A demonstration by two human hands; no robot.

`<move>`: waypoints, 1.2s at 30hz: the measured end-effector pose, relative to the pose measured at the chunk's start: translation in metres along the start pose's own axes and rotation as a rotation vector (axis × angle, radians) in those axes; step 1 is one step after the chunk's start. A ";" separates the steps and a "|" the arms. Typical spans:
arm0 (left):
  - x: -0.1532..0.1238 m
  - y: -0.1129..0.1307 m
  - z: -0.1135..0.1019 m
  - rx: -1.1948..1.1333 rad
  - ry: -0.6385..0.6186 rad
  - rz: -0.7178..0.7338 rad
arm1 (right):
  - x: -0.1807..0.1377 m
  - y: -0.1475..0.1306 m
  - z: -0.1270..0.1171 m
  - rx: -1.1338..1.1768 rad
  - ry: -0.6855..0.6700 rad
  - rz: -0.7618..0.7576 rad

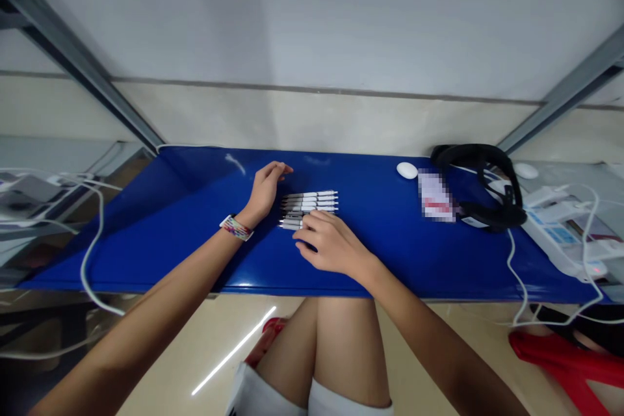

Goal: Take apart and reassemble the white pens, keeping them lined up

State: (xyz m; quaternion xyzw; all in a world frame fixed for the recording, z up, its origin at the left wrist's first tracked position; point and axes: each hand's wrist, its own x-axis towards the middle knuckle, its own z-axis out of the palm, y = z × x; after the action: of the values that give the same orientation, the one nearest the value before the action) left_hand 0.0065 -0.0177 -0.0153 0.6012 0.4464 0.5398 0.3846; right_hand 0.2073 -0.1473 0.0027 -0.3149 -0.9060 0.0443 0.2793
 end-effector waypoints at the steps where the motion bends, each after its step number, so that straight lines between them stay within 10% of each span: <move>1: 0.000 0.000 0.000 0.006 0.001 -0.002 | -0.003 0.001 0.000 -0.039 0.018 0.018; 18: -0.002 0.016 -0.003 -0.038 -0.119 0.036 | -0.003 0.008 -0.008 0.144 0.086 0.051; 28: -0.005 0.027 -0.008 -0.001 -0.293 0.114 | 0.043 0.078 -0.019 0.203 0.330 0.367; 36: 0.000 0.019 -0.012 0.042 -0.192 0.145 | 0.035 0.098 0.000 0.977 0.566 0.614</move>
State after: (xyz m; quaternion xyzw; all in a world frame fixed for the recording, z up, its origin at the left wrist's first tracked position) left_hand -0.0029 -0.0238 0.0036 0.6889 0.3740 0.4966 0.3727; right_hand 0.2384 -0.0483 -0.0053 -0.3961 -0.5411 0.4451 0.5934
